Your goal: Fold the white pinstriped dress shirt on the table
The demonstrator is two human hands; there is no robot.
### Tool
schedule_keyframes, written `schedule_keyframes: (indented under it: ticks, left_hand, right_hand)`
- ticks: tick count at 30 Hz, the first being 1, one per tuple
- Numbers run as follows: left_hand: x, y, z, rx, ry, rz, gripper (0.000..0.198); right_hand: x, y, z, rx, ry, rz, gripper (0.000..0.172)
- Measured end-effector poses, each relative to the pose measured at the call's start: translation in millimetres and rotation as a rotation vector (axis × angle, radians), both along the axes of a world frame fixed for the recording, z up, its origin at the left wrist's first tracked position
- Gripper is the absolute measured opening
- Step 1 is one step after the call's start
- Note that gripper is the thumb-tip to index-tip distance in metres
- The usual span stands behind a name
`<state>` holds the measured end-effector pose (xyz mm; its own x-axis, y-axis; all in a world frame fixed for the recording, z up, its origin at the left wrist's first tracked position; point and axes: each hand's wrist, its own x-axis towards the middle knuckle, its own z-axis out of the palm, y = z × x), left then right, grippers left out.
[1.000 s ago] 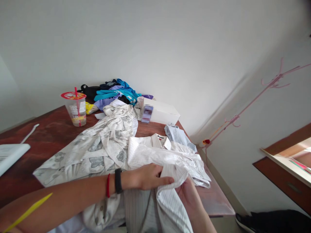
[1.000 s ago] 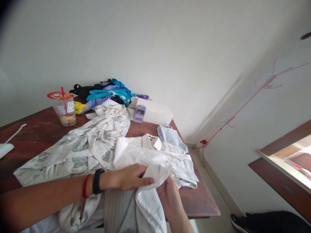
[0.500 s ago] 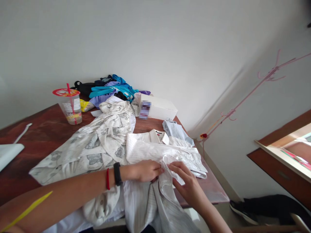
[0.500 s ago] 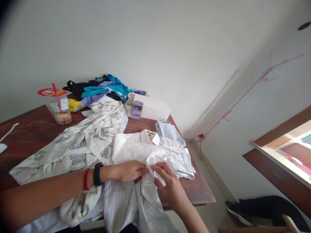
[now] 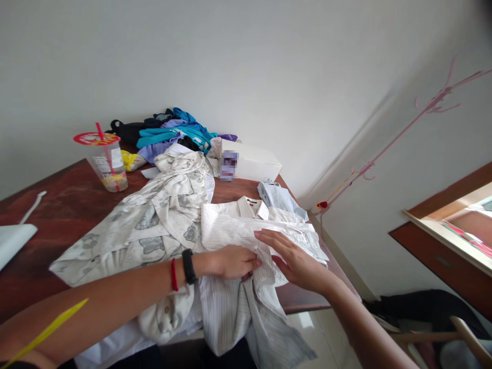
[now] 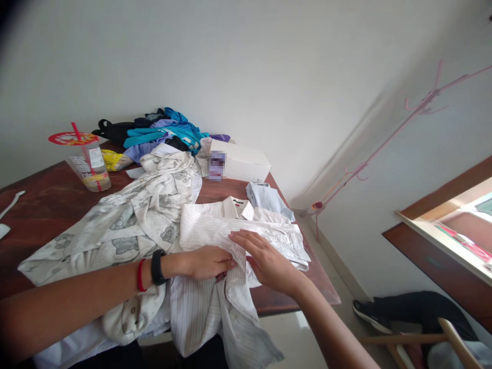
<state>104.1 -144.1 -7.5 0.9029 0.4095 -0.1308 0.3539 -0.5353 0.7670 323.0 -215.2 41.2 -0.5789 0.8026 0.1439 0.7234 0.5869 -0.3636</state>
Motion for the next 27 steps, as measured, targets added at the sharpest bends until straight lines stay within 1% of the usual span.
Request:
schedule_keyframes:
  ticks: [2,5,7,11,13,15,16,18,19,20,22,23,25,27]
  left_hand:
    - [0.0,-0.4,1.0,0.017,0.010,-0.009,0.049]
    - [-0.1,-1.6,2.6,0.041,0.012,0.002,0.039]
    - [-0.2,-2.1,3.3,0.038,0.023,0.002,0.038]
    - [-1.6,-1.4,3.8,0.016,0.029,-0.001,0.046]
    - [-2.3,-1.0,3.1,0.000,0.014,-0.002,0.045]
    - [-2.2,-1.4,2.0,-0.048,-0.048,0.000,0.039]
    - [-1.7,-2.2,1.9,-0.093,-0.107,0.011,0.035]
    - [-0.4,-5.5,4.0,-0.232,-0.267,0.039,0.027]
    - [0.1,-8.0,6.7,-0.316,-0.351,0.049,0.026]
    - [0.4,-11.0,10.4,-0.402,-0.420,0.049,0.028]
    - [0.1,-17.9,19.9,-0.545,-0.492,0.026,0.033]
    - [-0.3,-21.6,24.9,-0.583,-0.497,0.023,0.037]
    - [-0.7,-28.9,32.6,-0.578,-0.468,0.061,0.042]
    - [0.3,-35.3,36.1,-0.473,-0.457,0.122,0.049]
  right_hand:
    - [-2.5,3.7,4.9,-0.019,-0.016,0.006,0.083]
    - [-7.0,10.4,13.1,-0.075,-0.058,0.071,0.081]
    - [-9.3,15.0,19.0,-0.117,-0.078,0.101,0.071]
    - [-7.5,20.4,29.4,-0.158,-0.072,0.098,0.042]
    - [-3.8,20.0,33.6,-0.185,-0.023,0.115,0.034]
    - [0.3,18.3,36.7,-0.228,0.050,0.119,0.026]
    - [2.3,17.3,37.3,-0.245,0.085,0.101,0.020]
    - [5.8,15.8,35.9,-0.237,0.170,0.011,0.006]
    - [7.1,15.4,33.7,-0.217,0.229,-0.053,0.006]
    - [7.9,15.0,30.5,-0.195,0.300,-0.118,0.010]
    - [7.3,13.9,22.2,-0.164,0.460,-0.233,0.018]
    - [5.6,12.7,17.9,-0.149,0.527,-0.284,0.020]
    - [-0.3,8.7,10.8,-0.079,0.590,-0.359,0.022]
    - [-8.5,2.6,7.7,0.037,0.544,-0.356,0.021]
